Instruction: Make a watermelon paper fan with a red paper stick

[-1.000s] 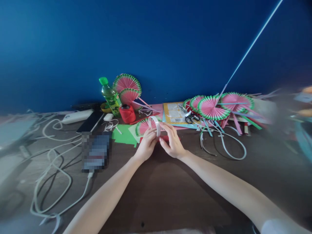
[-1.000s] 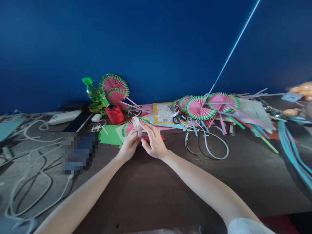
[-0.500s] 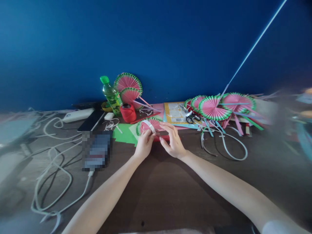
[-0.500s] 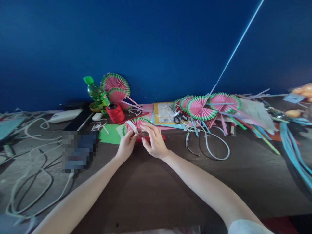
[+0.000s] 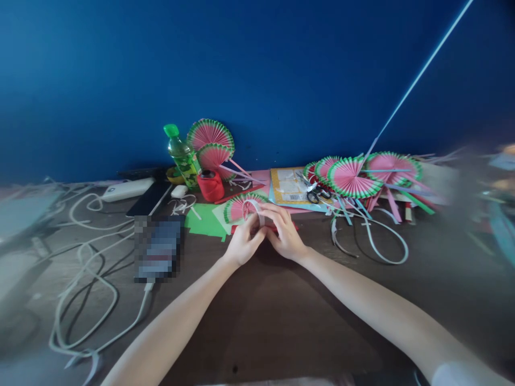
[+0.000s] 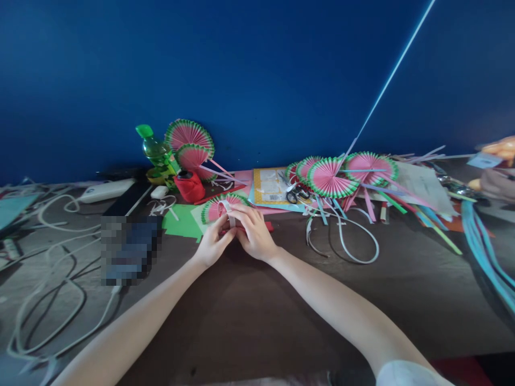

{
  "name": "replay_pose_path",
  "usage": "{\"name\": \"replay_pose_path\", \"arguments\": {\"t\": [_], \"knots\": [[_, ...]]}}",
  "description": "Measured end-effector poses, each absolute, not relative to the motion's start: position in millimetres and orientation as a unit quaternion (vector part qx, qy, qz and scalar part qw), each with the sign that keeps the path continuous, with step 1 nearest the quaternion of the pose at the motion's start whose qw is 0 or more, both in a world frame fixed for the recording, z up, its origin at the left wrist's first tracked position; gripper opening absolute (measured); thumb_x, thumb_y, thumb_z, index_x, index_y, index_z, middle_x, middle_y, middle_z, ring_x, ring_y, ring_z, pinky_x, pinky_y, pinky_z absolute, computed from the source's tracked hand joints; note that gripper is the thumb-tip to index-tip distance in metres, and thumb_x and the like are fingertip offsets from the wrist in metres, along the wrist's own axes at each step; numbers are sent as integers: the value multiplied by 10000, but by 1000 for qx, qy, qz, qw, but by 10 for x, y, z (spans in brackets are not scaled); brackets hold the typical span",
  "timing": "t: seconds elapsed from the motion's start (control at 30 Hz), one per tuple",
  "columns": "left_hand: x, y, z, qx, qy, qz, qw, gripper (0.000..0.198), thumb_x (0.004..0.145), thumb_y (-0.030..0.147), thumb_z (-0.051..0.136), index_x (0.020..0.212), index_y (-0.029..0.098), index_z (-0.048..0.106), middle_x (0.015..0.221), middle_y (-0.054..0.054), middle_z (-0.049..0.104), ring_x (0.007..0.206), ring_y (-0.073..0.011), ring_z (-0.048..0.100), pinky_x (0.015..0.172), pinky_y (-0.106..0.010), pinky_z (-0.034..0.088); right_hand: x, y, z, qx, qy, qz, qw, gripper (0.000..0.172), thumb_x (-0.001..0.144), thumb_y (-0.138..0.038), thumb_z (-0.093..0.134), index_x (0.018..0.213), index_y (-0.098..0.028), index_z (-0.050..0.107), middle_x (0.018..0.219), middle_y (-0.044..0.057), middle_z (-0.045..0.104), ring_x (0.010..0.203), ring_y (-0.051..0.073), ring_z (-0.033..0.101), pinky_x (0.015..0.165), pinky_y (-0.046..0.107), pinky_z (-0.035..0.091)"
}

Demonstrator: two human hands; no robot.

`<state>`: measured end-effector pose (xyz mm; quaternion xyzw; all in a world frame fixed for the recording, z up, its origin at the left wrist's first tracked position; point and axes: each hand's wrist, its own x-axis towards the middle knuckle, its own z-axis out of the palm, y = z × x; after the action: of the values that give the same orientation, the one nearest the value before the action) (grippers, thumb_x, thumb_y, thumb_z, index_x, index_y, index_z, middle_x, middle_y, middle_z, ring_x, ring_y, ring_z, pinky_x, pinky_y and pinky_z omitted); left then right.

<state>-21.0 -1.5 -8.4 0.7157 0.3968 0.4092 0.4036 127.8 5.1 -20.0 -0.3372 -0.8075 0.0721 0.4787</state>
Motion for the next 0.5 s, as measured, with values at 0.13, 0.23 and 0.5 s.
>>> {"name": "replay_pose_path", "arguments": {"t": [0.13, 0.23, 0.5], "knots": [[-225, 0, -94, 717, 409, 402, 396, 236, 834, 273, 463, 1032, 153, 509, 816, -34, 587, 790, -157, 566, 729, -268, 455, 1275, 54, -213, -343, -808, 90, 471, 267, 845, -159, 427, 1095, -242, 473, 1247, 98, 509, 1179, 228, 452, 957, 455, 378], [-218, 4, -96, 707, 387, 414, 423, 265, 845, 279, 452, 1077, 163, 504, 870, -45, 609, 826, -160, 586, 772, -277, 463, 1272, 53, -219, -343, -807, 91, 472, 164, 850, -166, 424, 988, -237, 477, 1248, 94, 513, 1166, 229, 469, 944, 462, 382], [-217, 8, -91, 705, 391, 416, 420, 250, 839, 237, 449, 1065, 158, 523, 954, -63, 619, 869, -171, 600, 813, -296, 470, 1276, 66, -199, -342, -816, 96, 455, 445, 845, -144, 433, 1268, -270, 380, 1264, 83, 509, 1206, 220, 441, 968, 445, 377]]}}
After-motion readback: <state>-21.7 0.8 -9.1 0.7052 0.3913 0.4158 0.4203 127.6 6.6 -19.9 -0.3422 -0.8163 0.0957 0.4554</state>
